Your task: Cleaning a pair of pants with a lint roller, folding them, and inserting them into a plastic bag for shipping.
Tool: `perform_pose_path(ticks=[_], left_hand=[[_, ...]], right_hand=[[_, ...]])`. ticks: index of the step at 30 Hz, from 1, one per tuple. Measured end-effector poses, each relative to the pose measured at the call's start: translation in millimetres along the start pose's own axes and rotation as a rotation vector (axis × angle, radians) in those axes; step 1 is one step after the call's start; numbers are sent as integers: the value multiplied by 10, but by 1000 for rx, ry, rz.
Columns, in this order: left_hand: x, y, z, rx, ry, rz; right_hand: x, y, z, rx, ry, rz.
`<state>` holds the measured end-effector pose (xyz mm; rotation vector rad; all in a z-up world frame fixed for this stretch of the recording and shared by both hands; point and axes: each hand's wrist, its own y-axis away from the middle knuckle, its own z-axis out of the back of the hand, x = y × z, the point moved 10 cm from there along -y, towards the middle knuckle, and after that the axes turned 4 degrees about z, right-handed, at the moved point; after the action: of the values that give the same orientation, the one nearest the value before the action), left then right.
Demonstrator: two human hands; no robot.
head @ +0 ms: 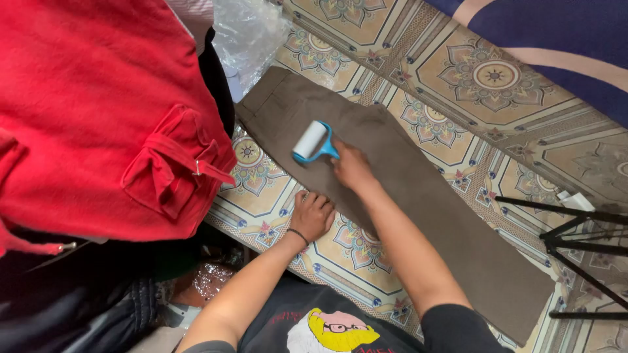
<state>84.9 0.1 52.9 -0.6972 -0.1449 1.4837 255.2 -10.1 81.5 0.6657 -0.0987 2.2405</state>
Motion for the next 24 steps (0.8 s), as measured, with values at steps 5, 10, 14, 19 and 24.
perform_pose_path(ticks=[5,10,14,19,24], left_hand=[[191,77,-136,40,79,84],[330,153,-176,-10,161,155],[312,211,-115,-102,187,159],[-11,74,54,-90,72,187],[-151,165,-280,-16,19,265]], right_hand=[[-212,-47,-395,-84,-110,-5],[-363,582,-228,-86,-120,-48],[-647,1162,-253,-30,-91,-157],[-1002,1603,-204,4,-73,-215],[-1113,2094,103,110,19,-296]])
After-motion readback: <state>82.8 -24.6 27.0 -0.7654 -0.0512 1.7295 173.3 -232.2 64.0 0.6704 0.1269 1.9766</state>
